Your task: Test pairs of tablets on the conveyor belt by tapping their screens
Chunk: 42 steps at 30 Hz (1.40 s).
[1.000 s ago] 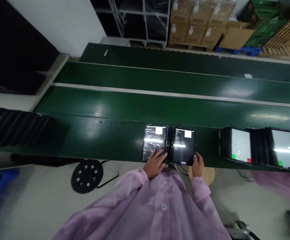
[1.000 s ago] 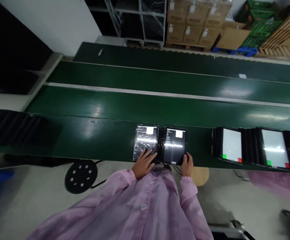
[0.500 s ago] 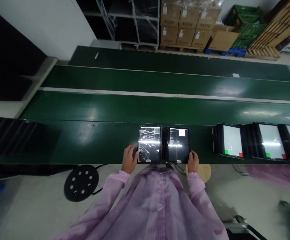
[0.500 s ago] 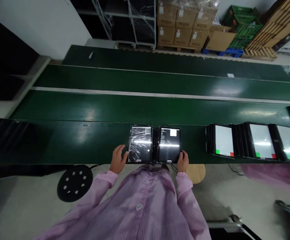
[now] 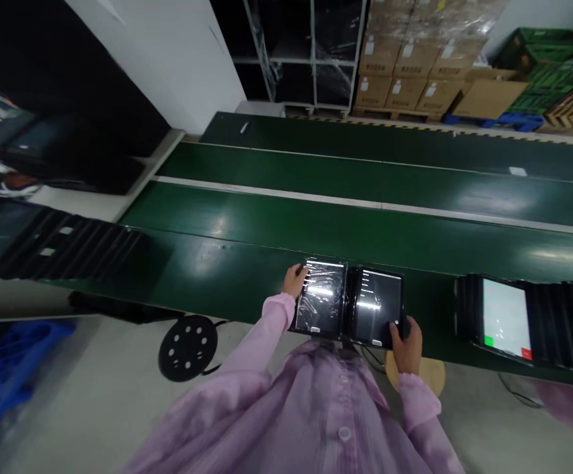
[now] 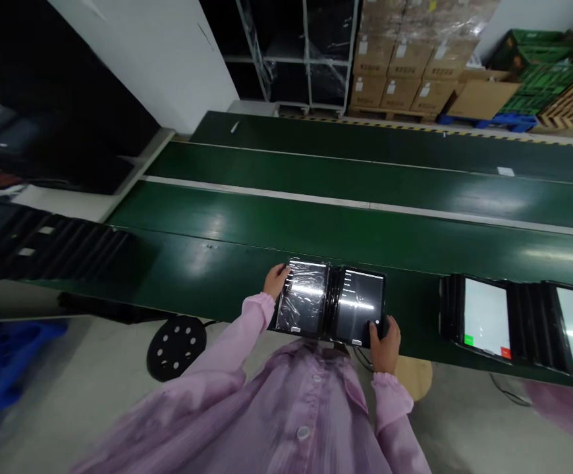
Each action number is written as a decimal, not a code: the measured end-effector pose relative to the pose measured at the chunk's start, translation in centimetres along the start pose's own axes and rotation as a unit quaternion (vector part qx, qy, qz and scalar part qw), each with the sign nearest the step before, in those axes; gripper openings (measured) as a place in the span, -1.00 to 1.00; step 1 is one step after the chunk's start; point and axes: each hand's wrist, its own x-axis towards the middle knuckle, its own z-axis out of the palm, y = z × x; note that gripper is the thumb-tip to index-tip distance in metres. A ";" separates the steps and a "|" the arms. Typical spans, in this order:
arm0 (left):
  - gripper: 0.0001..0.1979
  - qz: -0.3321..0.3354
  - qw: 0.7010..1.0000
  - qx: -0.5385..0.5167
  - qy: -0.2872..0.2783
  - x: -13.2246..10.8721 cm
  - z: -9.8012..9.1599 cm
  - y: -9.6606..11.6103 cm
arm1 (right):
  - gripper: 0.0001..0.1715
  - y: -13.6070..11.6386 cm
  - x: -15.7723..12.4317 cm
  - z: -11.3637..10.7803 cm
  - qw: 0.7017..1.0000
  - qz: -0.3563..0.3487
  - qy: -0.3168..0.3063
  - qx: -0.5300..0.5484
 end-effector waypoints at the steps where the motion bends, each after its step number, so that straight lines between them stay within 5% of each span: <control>1: -0.64 0.000 1.000 0.006 0.003 0.3 0.1 0.1 | -0.15 -0.1 0.1 0.0 1.000 -0.017 -0.001 -0.004; 7: -0.67 0.008 1.000 0.015 0.013 -0.2 0.1 0.0 | -0.38 -2.1 1.5 0.9 0.990 -0.131 -0.006 -0.043; 11: -0.69 0.004 1.000 0.005 0.013 -1.7 -0.6 -0.7 | -0.50 -4.9 2.9 2.7 0.974 -0.209 -0.062 -0.062; 19: -0.63 -0.013 1.000 -0.013 -0.011 -4.8 -1.9 -2.3 | -0.44 -9.1 5.0 5.8 0.965 -0.216 -0.117 -0.089; 34: -0.69 -0.016 1.000 0.024 -0.009 -4.1 -1.4 -1.1 | -0.51 -5.0 1.5 3.8 0.978 -0.190 -0.079 -0.029; 42: -0.64 -0.020 0.999 0.040 -0.006 -3.9 -1.1 -1.2 | -0.47 -6.3 1.5 4.7 0.974 -0.205 -0.085 -0.037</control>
